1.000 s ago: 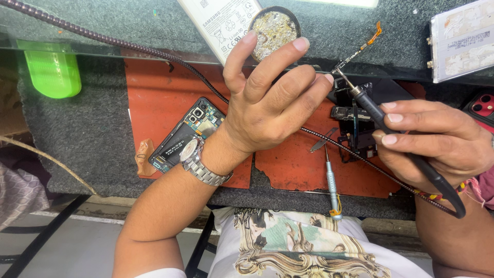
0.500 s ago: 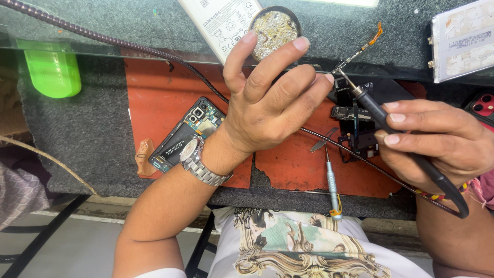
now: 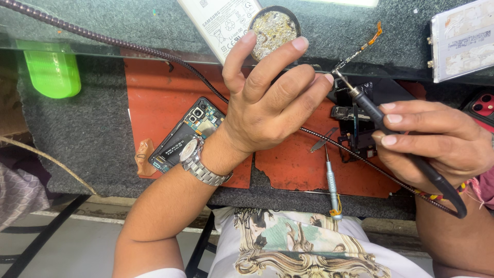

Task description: The person solders a connector onto a Samsung phone battery using a soldering iron and solder. They repeatedly heat the connector contacts, apply solder, and inspect the joint while holding the battery with the other hand.

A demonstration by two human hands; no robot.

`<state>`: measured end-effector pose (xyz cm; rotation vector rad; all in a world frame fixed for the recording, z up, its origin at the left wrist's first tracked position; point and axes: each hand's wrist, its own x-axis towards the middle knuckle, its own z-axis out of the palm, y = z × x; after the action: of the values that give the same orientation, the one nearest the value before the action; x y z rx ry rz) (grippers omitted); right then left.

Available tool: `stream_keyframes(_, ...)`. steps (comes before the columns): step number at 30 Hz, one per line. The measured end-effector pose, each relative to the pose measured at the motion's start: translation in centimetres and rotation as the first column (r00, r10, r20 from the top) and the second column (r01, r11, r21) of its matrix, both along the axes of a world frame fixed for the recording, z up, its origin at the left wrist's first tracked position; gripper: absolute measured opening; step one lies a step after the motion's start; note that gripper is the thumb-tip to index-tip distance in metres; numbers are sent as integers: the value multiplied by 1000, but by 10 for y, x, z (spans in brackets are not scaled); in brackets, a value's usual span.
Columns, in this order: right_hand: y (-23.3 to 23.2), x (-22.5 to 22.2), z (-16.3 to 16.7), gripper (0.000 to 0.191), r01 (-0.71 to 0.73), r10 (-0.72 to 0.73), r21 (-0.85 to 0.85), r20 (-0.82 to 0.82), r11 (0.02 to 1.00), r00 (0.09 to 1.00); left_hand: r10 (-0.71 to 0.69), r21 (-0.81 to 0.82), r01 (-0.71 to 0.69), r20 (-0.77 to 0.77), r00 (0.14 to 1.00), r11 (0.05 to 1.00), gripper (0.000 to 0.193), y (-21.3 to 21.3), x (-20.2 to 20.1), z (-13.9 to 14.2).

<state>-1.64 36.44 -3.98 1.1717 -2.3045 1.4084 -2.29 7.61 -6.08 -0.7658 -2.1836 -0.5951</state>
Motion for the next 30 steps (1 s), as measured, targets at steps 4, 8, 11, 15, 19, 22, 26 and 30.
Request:
stream_keyframes(4,14,3,-10,24,51,-50,-25,16,998,999,-2,5,2,1,1000,1000,22,-1,1,2)
stream_keyframes(8,23,22,-23,26,242,-240,-124,24,962,970,-2,24,3,-41,999,1000,23,-3,5,9)
stream_keyframes(11,17,37,-36,25,355,-312,-378,172,855,934,-7,32,10,-111,994,999,25,-4,10,16)
stream_keyframes(15,5,46,-40,32,415,-374,-454,182,789,909,-27,19,32,-210,977,999,27,-3,18,24)
stream_keyframes(19,-3,50,-31,34,381,-312,-429,226,819,923,-65,7,69,-228,971,998,28,5,28,26)
stream_keyframes(22,-7,51,-25,39,344,-250,-412,265,844,931,-99,-25,96,-244,965,995,28,9,33,25)
stream_keyframes(26,-9,52,-18,43,335,-194,-402,351,852,916,-147,-52,138,-244,959,989,32,10,39,23)
stream_keyframes(30,-11,53,-14,41,309,-106,-461,416,832,903,-142,-62,130,-254,957,990,27,13,42,24)
